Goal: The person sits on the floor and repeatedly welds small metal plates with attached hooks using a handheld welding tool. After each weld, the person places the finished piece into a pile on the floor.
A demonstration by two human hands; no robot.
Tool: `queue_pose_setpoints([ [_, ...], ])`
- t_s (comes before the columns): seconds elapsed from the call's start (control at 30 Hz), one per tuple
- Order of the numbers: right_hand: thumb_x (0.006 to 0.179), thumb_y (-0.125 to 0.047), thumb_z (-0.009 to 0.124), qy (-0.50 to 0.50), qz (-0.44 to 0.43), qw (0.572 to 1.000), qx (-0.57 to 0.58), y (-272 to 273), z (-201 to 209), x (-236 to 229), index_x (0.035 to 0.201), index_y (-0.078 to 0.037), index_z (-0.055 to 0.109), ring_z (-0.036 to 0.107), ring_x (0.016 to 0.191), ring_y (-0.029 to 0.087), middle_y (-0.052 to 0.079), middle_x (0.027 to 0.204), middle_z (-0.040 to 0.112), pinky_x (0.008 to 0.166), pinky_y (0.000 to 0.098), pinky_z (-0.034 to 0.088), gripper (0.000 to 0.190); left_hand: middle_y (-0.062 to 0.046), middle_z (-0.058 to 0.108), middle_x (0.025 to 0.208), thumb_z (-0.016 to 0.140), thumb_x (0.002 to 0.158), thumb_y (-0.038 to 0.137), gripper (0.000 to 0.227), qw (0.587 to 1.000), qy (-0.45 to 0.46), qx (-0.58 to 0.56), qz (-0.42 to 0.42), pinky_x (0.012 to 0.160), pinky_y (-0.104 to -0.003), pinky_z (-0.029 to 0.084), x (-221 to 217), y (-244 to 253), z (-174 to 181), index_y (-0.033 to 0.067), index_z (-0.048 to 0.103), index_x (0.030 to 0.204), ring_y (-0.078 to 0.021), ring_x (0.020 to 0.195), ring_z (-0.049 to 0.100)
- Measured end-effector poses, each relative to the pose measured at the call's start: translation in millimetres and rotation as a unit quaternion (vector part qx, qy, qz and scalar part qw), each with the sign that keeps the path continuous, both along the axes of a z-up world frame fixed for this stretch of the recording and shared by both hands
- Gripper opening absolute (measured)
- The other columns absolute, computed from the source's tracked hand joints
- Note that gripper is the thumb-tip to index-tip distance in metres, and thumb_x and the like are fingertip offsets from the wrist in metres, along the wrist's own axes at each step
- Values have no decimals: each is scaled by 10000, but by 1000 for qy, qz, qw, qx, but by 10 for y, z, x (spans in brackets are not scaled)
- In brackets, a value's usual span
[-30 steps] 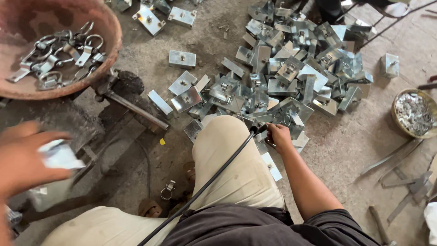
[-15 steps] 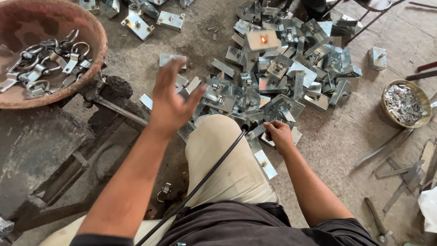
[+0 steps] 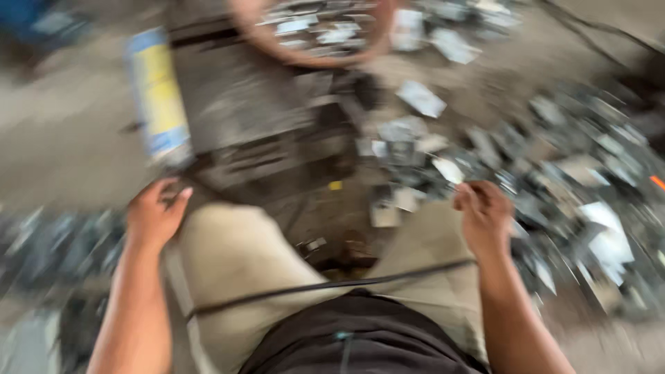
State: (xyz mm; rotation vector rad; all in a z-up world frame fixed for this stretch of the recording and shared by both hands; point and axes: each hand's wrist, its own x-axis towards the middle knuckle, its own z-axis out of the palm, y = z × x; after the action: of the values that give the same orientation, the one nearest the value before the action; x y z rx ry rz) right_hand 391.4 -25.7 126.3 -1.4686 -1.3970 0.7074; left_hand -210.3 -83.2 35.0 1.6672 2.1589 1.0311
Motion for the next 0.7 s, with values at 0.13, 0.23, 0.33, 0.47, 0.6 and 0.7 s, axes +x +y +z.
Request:
queue_pose_setpoints([
  [0.13,1087,-322,634,83,374,915,123,-21,890,-1066,1037,-13,643,649,873,176,121,990,687,736,297,534,314,-163,762,1053,785,914,377,373,984,-2,-21,179,868,-435,577,-627,-878,-570,75,744,1129,-328,988,741],
  [0.23,1094,-340,611,171,630,753,88,-333,1447,-1729,1096,-7,648,651,824,226,138,998,693,715,392,540,336,-196,743,1019,783,894,361,361,943,15,-61,328,821,-488,546,-879,-1587,-959,70,757,1107,-388,924,703],
  [0.33,1126,-334,491,214,813,540,44,-567,1822,-2311,937,-49,571,644,730,251,131,901,684,632,413,543,351,-201,726,1144,768,909,344,354,896,27,-20,444,955,-482,532,-844,-2317,-1202,60,743,1120,-392,1083,671],
  [0.47,1164,-284,343,255,911,320,-52,-727,1929,-2906,793,-77,412,559,676,355,148,792,541,608,486,436,430,-227,529,1438,760,874,338,389,842,18,-128,523,1087,-586,387,-729,-3002,-1297,115,752,1193,-457,1322,466],
  [0.6,1179,-326,292,289,911,259,-139,-825,1891,-3155,803,-55,376,550,692,392,158,819,471,627,489,436,471,-179,324,1655,770,834,430,460,835,-8,-277,475,1172,-674,233,-679,-3308,-1341,178,759,1218,-492,1480,253],
  [0.7,1139,-266,335,305,907,264,-121,-836,1871,-3284,732,-65,402,604,636,414,145,714,503,604,556,496,460,-115,227,1689,757,785,508,545,822,-36,-391,413,1161,-720,125,-785,-3334,-1444,247,738,1264,-483,1532,92],
])
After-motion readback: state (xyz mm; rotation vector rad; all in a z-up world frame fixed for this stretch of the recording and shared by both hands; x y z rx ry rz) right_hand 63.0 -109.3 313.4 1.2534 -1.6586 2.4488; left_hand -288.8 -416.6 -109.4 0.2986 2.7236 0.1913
